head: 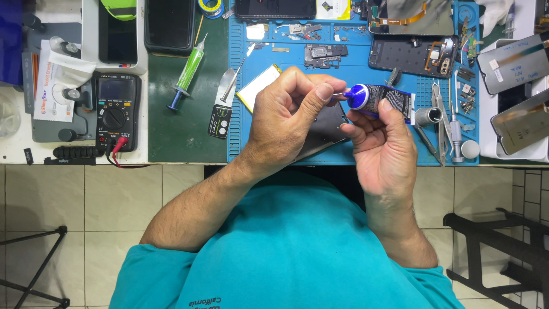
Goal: The person applies adhesive from a tube to the edges of a disassembled smartphone back cover. They then use tweezers to place a small black component onto the adhesive and press it into place. The person continues to adjust and press the component while working at a bench.
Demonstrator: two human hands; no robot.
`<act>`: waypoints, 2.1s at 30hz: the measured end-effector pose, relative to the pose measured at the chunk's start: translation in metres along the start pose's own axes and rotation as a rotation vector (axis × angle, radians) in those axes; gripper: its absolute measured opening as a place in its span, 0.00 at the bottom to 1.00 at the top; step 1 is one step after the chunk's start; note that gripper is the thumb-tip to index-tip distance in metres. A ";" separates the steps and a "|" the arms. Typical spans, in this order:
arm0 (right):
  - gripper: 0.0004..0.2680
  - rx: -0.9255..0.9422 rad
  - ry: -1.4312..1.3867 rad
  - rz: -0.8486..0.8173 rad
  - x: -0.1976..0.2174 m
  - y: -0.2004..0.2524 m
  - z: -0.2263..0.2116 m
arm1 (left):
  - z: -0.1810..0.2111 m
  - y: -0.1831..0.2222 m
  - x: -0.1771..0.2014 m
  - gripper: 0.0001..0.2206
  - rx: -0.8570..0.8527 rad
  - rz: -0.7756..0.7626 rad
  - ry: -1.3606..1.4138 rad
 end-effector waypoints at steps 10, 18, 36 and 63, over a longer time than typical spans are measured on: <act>0.08 0.200 0.197 -0.046 -0.008 0.015 -0.007 | 0.018 -0.007 0.013 0.10 -0.075 -0.218 -0.262; 0.10 0.236 0.233 -0.094 -0.007 0.024 -0.006 | 0.014 0.005 0.012 0.12 -0.076 -0.287 -0.265; 0.06 0.542 0.857 -0.584 0.035 0.042 -0.019 | 0.042 0.050 0.036 0.18 0.208 -0.526 -0.213; 0.06 0.872 1.242 0.048 0.037 0.040 -0.063 | 0.023 0.082 0.156 0.13 -0.198 -0.154 -1.665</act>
Point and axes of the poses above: each hand's wrist, its own y-axis away from the middle knuckle, its own x-axis out of the back of the hand, z = x × y, the point moved 1 cm from there along -y, towards the middle knuckle, and after that the axes turned 12 degrees about -x, right-handed, at the moved point
